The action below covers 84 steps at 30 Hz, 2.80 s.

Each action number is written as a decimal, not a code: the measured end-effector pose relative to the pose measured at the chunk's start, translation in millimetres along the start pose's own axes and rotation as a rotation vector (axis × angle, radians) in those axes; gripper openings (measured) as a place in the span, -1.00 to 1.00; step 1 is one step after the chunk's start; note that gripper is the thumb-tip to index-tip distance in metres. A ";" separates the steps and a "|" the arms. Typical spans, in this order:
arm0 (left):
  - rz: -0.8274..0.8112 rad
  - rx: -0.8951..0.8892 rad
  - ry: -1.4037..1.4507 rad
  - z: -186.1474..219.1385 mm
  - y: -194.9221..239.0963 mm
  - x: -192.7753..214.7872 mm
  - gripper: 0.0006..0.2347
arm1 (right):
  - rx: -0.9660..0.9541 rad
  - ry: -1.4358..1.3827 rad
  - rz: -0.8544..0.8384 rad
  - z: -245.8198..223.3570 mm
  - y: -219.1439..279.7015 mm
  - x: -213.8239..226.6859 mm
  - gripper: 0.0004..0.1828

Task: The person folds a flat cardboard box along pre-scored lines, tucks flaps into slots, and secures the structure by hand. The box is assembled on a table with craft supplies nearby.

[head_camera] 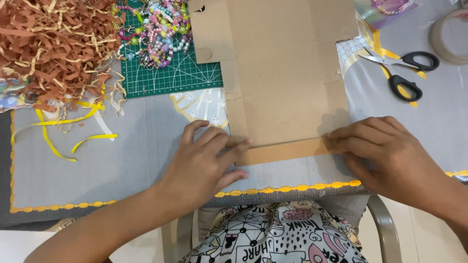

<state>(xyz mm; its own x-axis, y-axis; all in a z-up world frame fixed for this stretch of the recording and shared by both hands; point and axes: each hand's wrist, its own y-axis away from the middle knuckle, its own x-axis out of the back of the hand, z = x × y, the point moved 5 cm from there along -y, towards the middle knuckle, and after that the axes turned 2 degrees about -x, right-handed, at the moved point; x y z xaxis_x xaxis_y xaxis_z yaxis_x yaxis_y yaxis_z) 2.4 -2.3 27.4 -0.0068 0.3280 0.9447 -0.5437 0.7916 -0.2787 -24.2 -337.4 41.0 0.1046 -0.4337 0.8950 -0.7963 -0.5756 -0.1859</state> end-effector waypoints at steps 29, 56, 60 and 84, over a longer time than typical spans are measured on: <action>0.336 0.120 0.485 -3.3 -20.1 55.6 -0.90 | -0.087 -0.158 0.305 -20.3 -18.6 51.6 -0.85; 0.030 0.073 -0.140 -58.4 -110.6 -57.8 -0.71 | 0.085 0.302 0.217 19.6 -112.6 -18.8 -0.94; -0.247 0.202 -0.055 -71.1 -137.3 -47.3 -0.66 | -0.024 0.305 0.009 50.1 -133.4 -48.5 -0.71; -0.468 0.276 -0.269 -106.3 -133.3 -6.6 0.19 | -0.223 0.162 -0.072 127.6 -84.9 29.3 -0.59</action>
<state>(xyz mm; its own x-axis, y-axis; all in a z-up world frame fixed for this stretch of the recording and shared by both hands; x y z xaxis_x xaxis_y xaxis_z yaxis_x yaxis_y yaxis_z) 164.1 -55.1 39.9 0.0933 -0.1926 0.9768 -0.7374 0.6459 0.1978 122.5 -389.7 31.3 0.0837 -0.2703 0.9591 -0.9034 -0.4267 -0.0414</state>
